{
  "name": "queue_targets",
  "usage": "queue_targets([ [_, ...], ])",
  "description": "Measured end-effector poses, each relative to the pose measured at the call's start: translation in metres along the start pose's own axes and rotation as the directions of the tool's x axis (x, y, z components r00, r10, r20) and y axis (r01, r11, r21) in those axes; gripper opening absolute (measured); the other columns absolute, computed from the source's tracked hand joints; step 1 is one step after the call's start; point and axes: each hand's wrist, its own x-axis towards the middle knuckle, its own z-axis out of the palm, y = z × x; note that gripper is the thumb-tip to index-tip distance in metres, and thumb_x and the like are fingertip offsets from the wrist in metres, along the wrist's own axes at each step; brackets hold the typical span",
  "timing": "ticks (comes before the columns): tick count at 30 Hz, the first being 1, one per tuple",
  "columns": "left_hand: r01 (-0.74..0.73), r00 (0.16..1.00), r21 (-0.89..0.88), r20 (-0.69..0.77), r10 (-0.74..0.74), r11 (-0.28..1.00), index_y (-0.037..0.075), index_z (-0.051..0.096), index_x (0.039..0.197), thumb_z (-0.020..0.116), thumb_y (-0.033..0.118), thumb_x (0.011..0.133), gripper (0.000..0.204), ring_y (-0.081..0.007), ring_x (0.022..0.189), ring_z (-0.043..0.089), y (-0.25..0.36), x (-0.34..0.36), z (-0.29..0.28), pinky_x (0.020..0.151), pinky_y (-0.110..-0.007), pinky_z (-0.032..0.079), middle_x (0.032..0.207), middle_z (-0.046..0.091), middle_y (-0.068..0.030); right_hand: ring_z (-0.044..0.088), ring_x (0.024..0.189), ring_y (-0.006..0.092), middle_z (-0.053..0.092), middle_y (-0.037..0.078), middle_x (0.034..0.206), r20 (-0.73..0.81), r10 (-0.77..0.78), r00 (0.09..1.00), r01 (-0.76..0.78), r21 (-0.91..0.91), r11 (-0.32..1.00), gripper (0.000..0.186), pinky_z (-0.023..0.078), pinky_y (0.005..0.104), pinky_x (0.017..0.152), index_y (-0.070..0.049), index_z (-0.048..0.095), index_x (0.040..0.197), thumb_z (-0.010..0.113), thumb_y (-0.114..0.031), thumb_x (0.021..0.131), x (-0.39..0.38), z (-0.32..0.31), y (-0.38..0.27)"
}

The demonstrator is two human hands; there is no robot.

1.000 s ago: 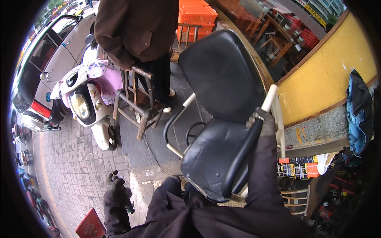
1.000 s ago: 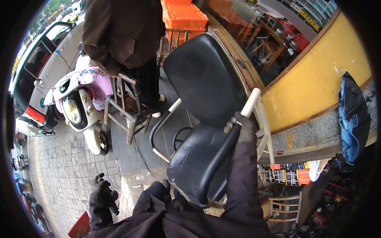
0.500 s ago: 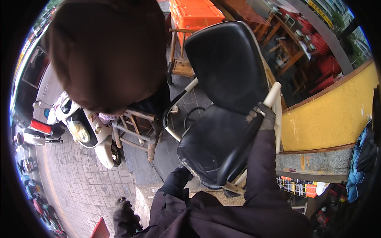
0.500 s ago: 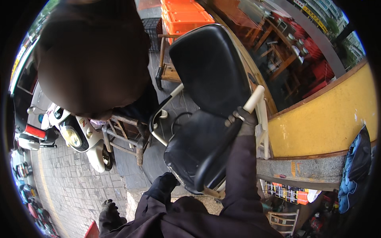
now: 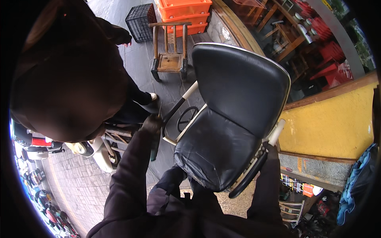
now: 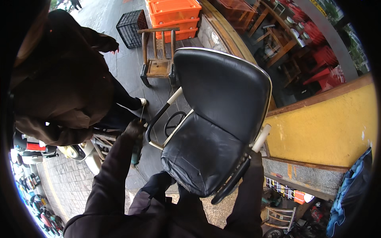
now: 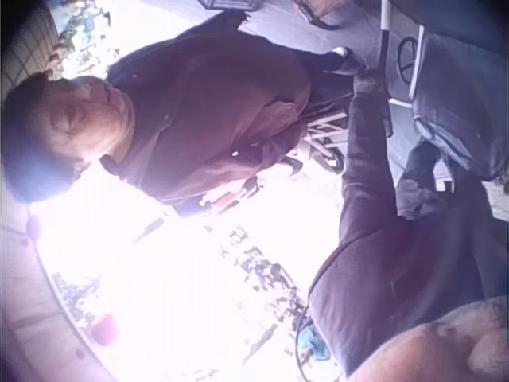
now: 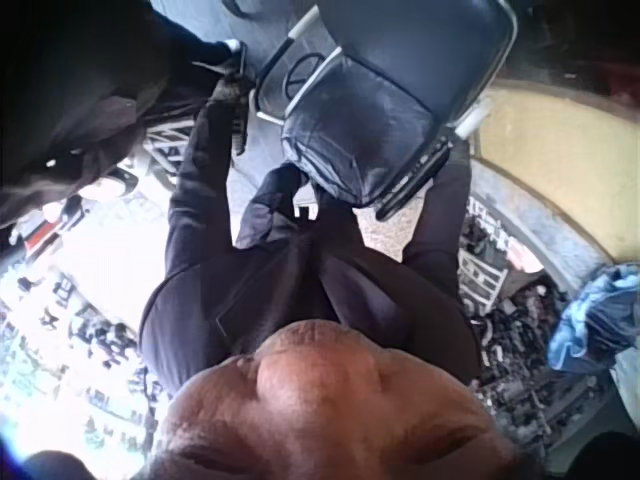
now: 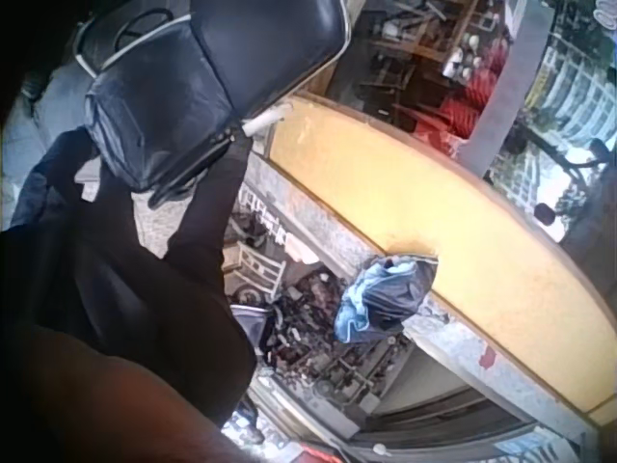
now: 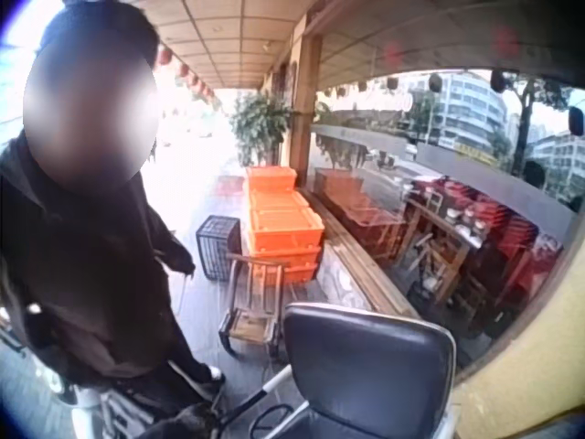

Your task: The person uses a cordless drill to remove screws and detach panels from a scooter's under-seat compartment. They then move a chair aside and continue removing internal components, including a metal bracket and exhaust pipe, from the scooter's frame.

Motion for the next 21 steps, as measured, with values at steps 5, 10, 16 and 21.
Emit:
queue_targets([
  [5,-0.748,0.664,0.568,0.623,0.414,0.344,0.007,0.070,0.093,0.067,0.013,0.079,0.015,-0.0224,0.086,0.065,-0.006,0.165,-0.005,0.077,-0.035,0.052,0.089,0.067,-0.0089,0.053,0.043,0.0214,0.051,0.004,0.060,-0.089,-0.076,0.993,0.074,-0.025,0.997,0.023,0.050,0.0397,0.040,-0.014,0.051,0.088,0.071,-0.014,0.076,0.011,-0.008,0.006],
  [10,-0.028,0.760,0.155,0.645,-0.080,0.988,0.006,0.070,0.095,0.069,0.014,0.078,0.019,-0.0217,0.086,0.064,-0.031,0.212,0.034,0.076,-0.035,0.051,0.089,0.068,-0.0082,0.055,0.043,0.0217,0.054,0.008,0.059,-0.436,-0.253,0.864,0.058,-0.413,0.909,0.030,0.048,0.0378,0.035,-0.010,0.048,0.093,0.069,-0.012,0.073,0.027,-0.001,0.007],
  [16,0.258,0.680,0.167,0.669,-0.302,0.952,0.005,0.070,0.097,0.072,0.019,0.073,0.027,-0.0212,0.084,0.064,-0.009,0.214,0.019,0.074,-0.035,0.051,0.089,0.068,-0.0085,0.053,0.040,0.0189,0.053,0.008,0.056,-0.558,-0.359,0.748,-0.032,-0.570,0.821,0.020,0.043,0.0330,0.034,-0.004,0.050,0.082,0.066,-0.009,0.071,0.026,0.019,0.002],
  [21,0.306,0.719,0.235,0.578,-0.386,0.923,0.003,0.071,0.097,0.075,0.028,0.064,0.042,-0.0228,0.080,0.062,0.038,0.194,-0.032,0.073,-0.037,0.049,0.086,0.067,-0.0120,0.052,0.038,0.0179,0.056,0.008,0.058,-0.455,-0.340,0.823,0.060,-0.526,0.849,0.017,0.044,0.0324,0.034,-0.003,0.054,0.081,0.067,-0.007,0.071,0.012,0.040,-0.021],
])
